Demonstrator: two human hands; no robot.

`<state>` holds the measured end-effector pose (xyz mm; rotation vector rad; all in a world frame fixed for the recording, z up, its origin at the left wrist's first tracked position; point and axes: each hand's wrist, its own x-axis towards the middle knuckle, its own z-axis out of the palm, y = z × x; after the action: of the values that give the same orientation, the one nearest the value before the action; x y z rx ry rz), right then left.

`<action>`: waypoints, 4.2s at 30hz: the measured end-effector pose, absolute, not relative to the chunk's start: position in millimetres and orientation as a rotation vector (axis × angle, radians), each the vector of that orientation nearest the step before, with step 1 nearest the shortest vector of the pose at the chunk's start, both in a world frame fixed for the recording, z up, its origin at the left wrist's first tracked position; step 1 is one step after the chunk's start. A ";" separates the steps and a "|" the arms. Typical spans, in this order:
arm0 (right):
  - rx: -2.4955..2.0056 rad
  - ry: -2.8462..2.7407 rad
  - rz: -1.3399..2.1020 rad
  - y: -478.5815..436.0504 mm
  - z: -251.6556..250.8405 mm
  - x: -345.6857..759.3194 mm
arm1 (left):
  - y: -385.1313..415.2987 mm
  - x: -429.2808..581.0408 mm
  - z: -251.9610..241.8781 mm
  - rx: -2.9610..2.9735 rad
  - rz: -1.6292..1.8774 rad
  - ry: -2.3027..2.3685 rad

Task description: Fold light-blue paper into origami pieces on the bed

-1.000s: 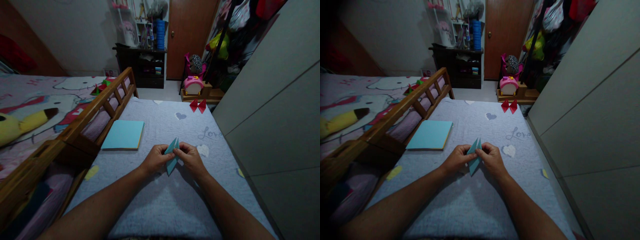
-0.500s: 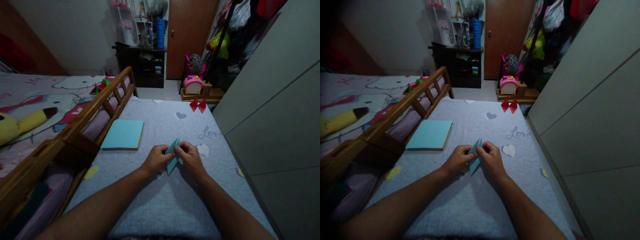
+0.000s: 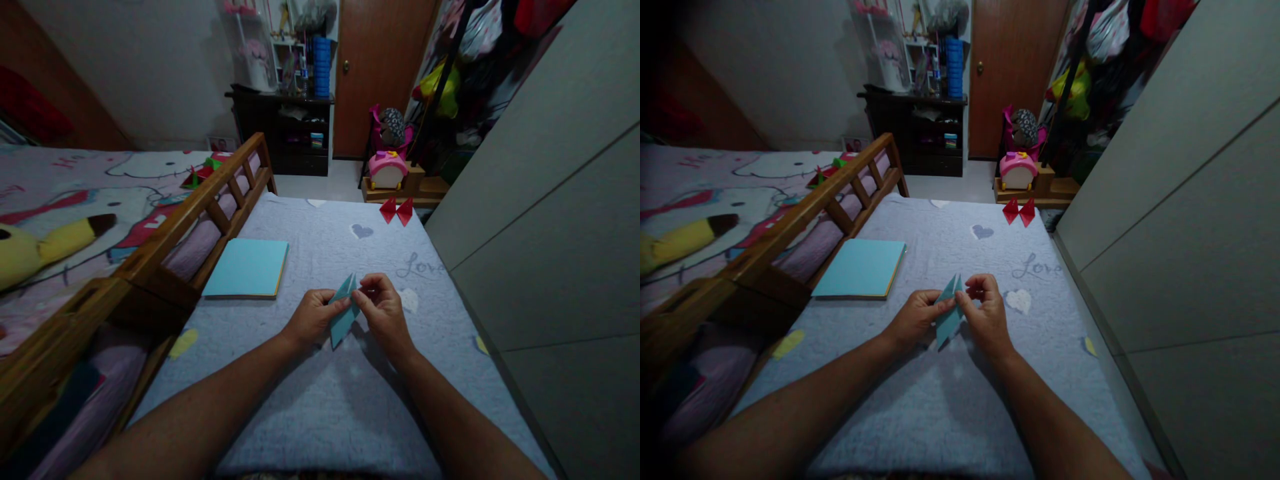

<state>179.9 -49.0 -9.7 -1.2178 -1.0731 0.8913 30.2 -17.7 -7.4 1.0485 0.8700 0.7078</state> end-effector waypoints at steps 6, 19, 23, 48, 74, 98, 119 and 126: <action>-1.252 -1.176 0.894 -49.8 -6.1 179.8 | -16.7 30.7 -8.8 1.219 0.779 0.885; -1.221 -1.004 1.067 -48.4 2.0 178.4 | -21.4 36.4 -0.9 1.046 0.806 0.871; -1.213 -0.946 1.075 -46.7 -0.2 177.8 | -21.0 37.3 -5.0 1.040 0.819 0.885; -1.207 -1.010 1.154 -44.0 1.8 180.1 | -19.9 43.5 -11.6 1.111 0.865 0.938; -1.234 -0.802 0.981 -34.2 -4.1 209.4 | -31.0 45.0 -16.8 1.026 0.724 0.917; -1.254 -1.068 1.339 -42.2 -5.2 191.9 | -22.7 39.0 -20.8 0.951 0.771 0.872; -1.288 -1.007 1.262 -40.7 5.1 193.5 | -24.7 39.3 -9.1 1.010 0.689 0.821; -1.277 -0.982 1.119 -38.1 8.6 200.1 | -26.9 37.3 -15.8 1.128 0.676 0.842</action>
<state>200.1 -38.1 8.6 -1.2766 -0.9825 1.1194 37.3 -26.9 -15.8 1.1281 0.8424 0.6762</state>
